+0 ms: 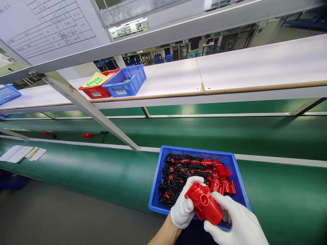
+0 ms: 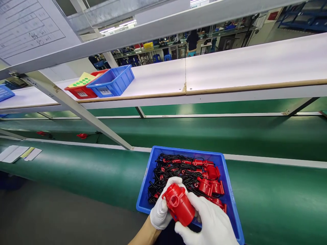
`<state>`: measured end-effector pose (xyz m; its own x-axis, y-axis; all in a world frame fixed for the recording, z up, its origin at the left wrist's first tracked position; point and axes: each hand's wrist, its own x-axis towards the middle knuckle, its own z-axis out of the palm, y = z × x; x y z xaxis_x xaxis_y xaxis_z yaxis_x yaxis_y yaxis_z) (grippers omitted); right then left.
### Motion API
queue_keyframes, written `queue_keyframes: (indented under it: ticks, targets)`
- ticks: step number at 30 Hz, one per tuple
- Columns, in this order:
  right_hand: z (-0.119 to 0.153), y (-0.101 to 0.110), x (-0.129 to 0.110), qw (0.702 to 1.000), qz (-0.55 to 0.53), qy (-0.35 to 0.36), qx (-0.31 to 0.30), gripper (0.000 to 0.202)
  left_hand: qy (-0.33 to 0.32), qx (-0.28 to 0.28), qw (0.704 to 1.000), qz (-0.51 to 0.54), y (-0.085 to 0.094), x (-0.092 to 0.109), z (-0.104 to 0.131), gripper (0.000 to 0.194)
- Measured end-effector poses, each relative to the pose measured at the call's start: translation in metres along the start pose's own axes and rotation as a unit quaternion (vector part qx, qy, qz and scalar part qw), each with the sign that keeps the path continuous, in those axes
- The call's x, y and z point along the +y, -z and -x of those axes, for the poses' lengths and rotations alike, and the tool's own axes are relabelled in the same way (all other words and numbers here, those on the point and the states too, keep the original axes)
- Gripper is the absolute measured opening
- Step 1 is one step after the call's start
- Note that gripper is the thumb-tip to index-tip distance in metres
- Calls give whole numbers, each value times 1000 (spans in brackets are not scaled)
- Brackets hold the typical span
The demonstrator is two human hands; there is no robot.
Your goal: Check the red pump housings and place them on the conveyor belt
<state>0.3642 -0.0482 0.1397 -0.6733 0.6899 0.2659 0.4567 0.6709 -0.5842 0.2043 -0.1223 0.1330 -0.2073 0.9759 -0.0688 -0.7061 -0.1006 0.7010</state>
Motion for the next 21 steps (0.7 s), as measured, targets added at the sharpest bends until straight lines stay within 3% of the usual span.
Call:
queue_keyframes:
  ticks: [3,6,9,11,14,16,19,21]
  targets:
    - [2,4,-2,999,-19,34,23,73,-3,-16,1000,-3,4,0,1,84]
    - [-1,16,-2,996,-62,58,21,57,-5,-24,999,-35,6,4,3,87]
    - [-11,27,-2,994,-98,42,4,29,-38,7,985,-166,4,11,5,91]
    - [-18,31,-2,996,-80,2,-47,28,-89,36,950,-298,3,17,5,87]
    - [-24,29,4,986,-77,-20,-150,33,-148,24,892,-427,6,28,4,76]
    - [-23,26,12,979,-101,20,-177,35,-143,-16,884,-446,9,36,4,62]
    - [-17,19,26,981,-105,116,-114,43,-89,-106,885,-445,15,45,4,26]
    - [-15,15,32,976,-103,169,-91,48,-85,-133,878,-451,24,48,-1,11]
